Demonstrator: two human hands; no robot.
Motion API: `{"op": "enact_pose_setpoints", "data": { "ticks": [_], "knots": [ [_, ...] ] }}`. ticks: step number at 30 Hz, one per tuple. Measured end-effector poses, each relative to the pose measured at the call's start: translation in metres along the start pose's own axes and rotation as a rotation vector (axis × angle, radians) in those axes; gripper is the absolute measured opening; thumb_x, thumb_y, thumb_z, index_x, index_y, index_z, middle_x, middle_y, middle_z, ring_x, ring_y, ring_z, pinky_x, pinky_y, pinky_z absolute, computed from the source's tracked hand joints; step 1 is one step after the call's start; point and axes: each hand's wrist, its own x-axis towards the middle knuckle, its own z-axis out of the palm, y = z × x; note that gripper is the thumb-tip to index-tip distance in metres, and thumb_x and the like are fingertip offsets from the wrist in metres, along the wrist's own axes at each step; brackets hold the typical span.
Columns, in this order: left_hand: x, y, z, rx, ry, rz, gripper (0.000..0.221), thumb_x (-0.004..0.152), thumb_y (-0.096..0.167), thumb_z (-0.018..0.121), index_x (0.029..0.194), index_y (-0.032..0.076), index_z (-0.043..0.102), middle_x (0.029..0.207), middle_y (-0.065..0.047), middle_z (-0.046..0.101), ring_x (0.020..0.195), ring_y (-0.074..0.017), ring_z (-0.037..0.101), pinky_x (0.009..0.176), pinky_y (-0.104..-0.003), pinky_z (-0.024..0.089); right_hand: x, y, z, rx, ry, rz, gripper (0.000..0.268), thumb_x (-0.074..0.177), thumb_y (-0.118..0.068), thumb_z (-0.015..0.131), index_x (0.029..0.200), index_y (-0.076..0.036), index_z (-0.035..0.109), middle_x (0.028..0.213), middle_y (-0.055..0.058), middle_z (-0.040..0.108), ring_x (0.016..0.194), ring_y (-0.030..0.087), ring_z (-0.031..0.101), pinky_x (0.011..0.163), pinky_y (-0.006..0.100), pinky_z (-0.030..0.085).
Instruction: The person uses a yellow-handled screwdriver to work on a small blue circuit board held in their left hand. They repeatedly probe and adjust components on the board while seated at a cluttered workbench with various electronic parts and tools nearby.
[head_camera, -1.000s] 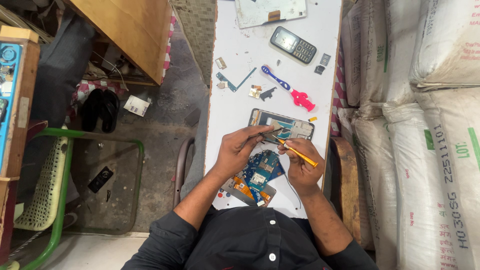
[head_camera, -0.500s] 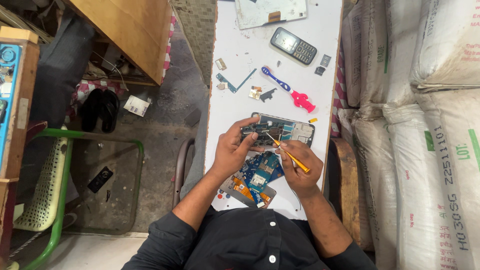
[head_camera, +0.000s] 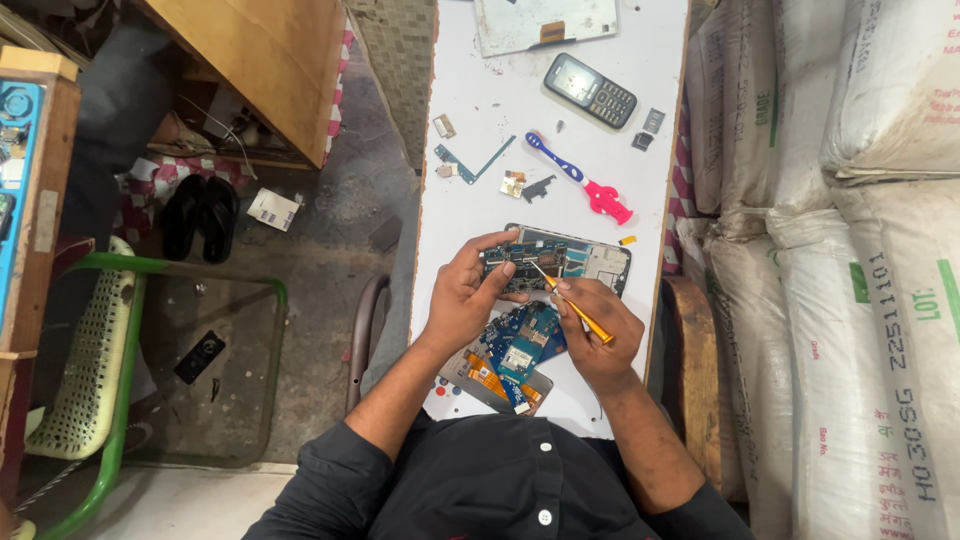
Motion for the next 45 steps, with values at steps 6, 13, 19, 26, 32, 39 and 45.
{"op": "enact_pose_setpoints", "data": {
  "ticks": [6,13,19,26,32,39,45],
  "knots": [
    [0.0,-0.004,-0.002,0.007,0.007,-0.024,0.041,0.106,0.011,0.058,0.144,-0.002,0.049,0.116,-0.02,0.073,0.101,-0.0197,0.075,0.079,-0.028,0.068,-0.002,0.002,0.001,-0.003,-0.002,0.01,0.022,0.098,0.002,0.07,0.12,-0.001,0.067,0.108,0.017,0.073,0.097,0.02,0.074,0.079,0.027,0.06],
    [0.001,-0.014,-0.009,-0.068,0.024,-0.023,0.037,0.102,0.011,0.064,0.136,0.002,0.055,0.122,-0.012,0.069,0.101,-0.0178,0.073,0.079,-0.03,0.068,-0.011,0.009,0.007,0.016,0.015,0.024,0.02,0.096,0.007,0.069,0.115,0.0,0.07,0.11,0.017,0.072,0.1,0.025,0.072,0.09,0.032,0.057],
    [-0.009,-0.018,-0.013,0.027,0.059,0.049,0.036,0.097,0.017,0.074,0.129,0.005,0.06,0.124,-0.007,0.064,0.081,-0.0118,0.069,0.064,-0.027,0.063,-0.031,0.042,0.001,-0.15,-0.093,-0.087,0.023,0.1,0.003,0.066,0.123,0.003,0.066,0.117,0.021,0.071,0.098,0.03,0.071,0.093,0.036,0.055],
    [-0.018,-0.014,-0.02,0.062,0.038,0.087,0.04,0.097,0.029,0.073,0.126,0.006,0.058,0.12,-0.008,0.067,0.064,-0.008,0.064,0.056,-0.023,0.056,0.005,0.147,0.002,0.167,-0.661,1.017,0.044,0.11,-0.026,0.051,0.14,0.006,0.054,0.101,0.022,0.065,0.079,0.022,0.064,0.073,0.034,0.052],
    [-0.018,-0.015,-0.023,0.06,-0.009,0.066,0.044,0.098,0.033,0.071,0.131,0.007,0.057,0.112,-0.008,0.068,0.061,-0.0075,0.063,0.055,-0.023,0.055,0.026,0.099,0.013,0.36,-0.423,1.373,0.059,0.11,-0.039,0.049,0.141,0.011,0.05,0.083,0.018,0.055,0.06,0.019,0.054,0.059,0.032,0.048],
    [-0.018,-0.019,-0.023,0.071,0.003,0.08,0.042,0.099,0.033,0.071,0.129,0.006,0.058,0.109,-0.007,0.066,0.062,-0.0064,0.06,0.055,-0.022,0.054,0.045,0.043,0.028,0.3,-0.464,1.047,0.057,0.109,-0.033,0.046,0.149,0.009,0.048,0.105,0.028,0.064,0.087,0.027,0.066,0.08,0.036,0.055],
    [-0.018,-0.023,-0.023,0.06,-0.005,0.073,0.04,0.099,0.035,0.071,0.126,0.007,0.058,0.108,-0.009,0.066,0.062,-0.0067,0.061,0.055,-0.022,0.053,0.052,0.035,0.028,0.204,-0.509,1.214,0.063,0.108,-0.04,0.044,0.154,0.004,0.046,0.112,0.029,0.063,0.095,0.033,0.064,0.088,0.044,0.052]
  ]
}}
